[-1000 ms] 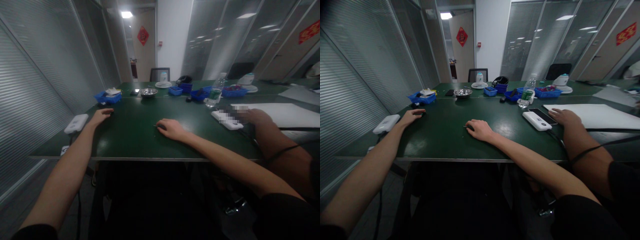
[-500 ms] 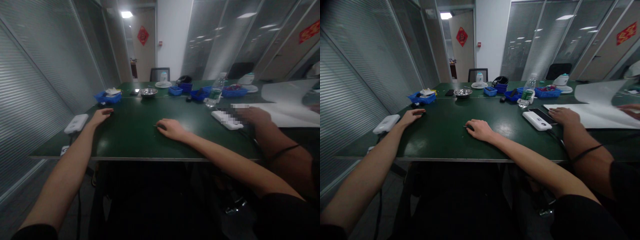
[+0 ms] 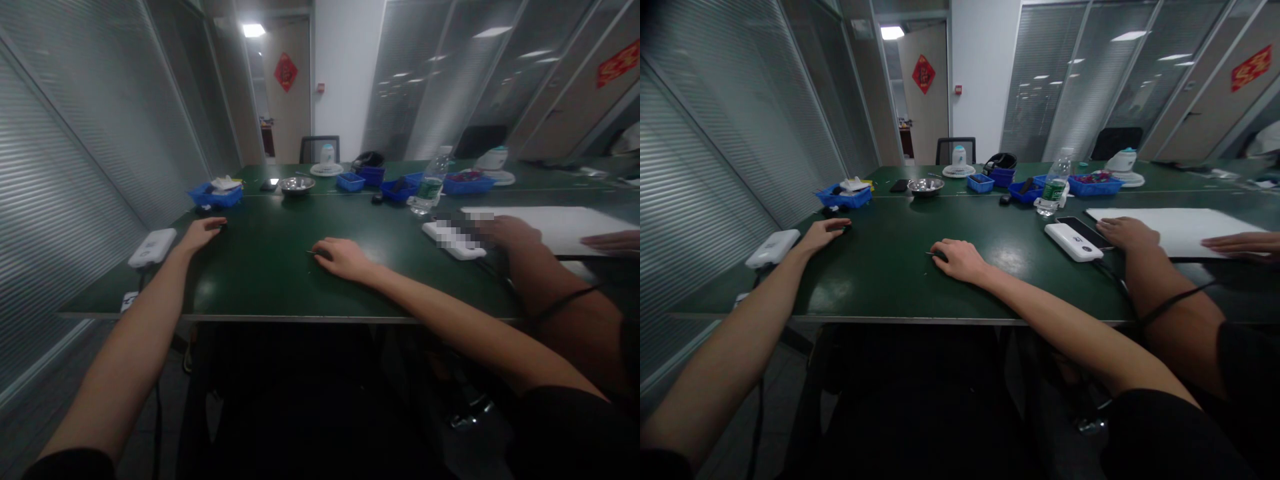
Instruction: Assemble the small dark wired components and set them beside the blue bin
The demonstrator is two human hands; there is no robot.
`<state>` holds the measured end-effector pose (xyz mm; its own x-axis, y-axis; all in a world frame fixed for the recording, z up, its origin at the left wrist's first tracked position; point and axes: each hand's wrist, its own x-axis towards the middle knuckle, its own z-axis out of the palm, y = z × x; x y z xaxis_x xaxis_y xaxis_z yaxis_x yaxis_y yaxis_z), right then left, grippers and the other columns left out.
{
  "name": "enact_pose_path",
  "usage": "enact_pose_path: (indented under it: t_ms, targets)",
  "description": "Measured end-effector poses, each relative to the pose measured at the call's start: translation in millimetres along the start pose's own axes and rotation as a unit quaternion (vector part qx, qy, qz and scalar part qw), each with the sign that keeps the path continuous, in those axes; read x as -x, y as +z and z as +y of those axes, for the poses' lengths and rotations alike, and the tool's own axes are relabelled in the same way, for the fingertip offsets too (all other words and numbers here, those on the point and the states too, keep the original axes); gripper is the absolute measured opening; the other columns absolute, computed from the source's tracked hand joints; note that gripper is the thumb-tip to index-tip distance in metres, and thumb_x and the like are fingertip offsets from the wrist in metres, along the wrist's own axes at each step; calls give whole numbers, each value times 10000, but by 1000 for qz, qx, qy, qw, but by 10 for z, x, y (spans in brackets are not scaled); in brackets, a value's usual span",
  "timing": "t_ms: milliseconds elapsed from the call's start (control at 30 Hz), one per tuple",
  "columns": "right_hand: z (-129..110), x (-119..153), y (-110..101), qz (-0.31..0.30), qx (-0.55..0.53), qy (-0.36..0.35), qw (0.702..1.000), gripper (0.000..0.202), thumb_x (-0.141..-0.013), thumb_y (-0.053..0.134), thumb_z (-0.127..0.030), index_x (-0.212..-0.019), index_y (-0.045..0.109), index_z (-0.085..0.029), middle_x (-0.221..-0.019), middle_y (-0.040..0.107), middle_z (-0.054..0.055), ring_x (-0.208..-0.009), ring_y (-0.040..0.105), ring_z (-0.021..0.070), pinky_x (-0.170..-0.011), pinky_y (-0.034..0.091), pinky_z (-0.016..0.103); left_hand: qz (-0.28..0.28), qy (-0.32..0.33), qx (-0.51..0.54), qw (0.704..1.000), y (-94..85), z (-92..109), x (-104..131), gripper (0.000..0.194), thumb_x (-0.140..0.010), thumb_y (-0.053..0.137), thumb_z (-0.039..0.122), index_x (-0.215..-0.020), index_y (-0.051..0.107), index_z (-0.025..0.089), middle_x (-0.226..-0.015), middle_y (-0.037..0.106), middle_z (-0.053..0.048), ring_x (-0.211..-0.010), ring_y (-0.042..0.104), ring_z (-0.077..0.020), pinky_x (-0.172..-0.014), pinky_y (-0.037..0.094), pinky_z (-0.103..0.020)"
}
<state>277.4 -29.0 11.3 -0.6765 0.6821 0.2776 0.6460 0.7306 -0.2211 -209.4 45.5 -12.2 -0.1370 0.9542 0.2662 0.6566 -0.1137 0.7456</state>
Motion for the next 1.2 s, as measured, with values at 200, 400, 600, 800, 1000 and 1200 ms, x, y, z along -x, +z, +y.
enact_pose_path:
  t_ms: [200,400,600,800,1000,1200]
  targets:
    - [-8,1,-5,2,3,-5,1000,306,-1063,565,-365,-1299,692,-217,-1225,738,86,-1019,711,228,-850,519,325,5,5,-5,1000,4,-47,-18,454,-770,773,276,-1208,798,161,-1336,742,-140,-1310,661,-311,-1220,416,-446]
    - [-1,-6,1,-4,6,2,1000,303,-1058,569,-362,-1295,691,-220,-1226,737,86,-1007,710,231,-842,514,329,6,4,1,1000,19,-93,-54,447,-792,775,297,-1212,790,145,-1323,745,-153,-1280,682,-301,-1199,442,-430]
    - [15,-5,16,4,10,-4,1000,301,-1063,564,-372,-1296,690,-228,-1227,740,78,-1028,713,235,-841,508,323,13,6,10,1000,26,-81,-40,495,-779,817,336,-1235,778,147,-1270,767,-159,-1240,703,-315,-1174,467,-460]
    - [23,-6,25,6,8,-6,1000,301,-1060,570,-369,-1296,692,-226,-1229,740,83,-1022,716,238,-844,511,330,20,13,5,1000,18,-177,-72,655,-741,819,324,-1359,720,131,-1292,753,-173,-1149,728,-304,-1119,510,-460]
    - [22,-12,18,0,6,-6,1000,304,-1059,570,-370,-1300,689,-228,-1231,737,85,-1040,712,239,-863,518,333,34,-5,26,999,6,-266,-119,697,-670,881,366,-1304,736,116,-1281,748,-198,-1097,743,-298,-1064,545,-442]
    - [19,-5,18,1,0,-8,1000,304,-1059,571,-367,-1299,689,-224,-1230,736,83,-1025,711,234,-869,517,333,52,-53,-58,996,-44,-257,-113,454,-719,854,389,-1114,824,167,-1138,803,-144,-1118,737,-320,-1067,532,-421]
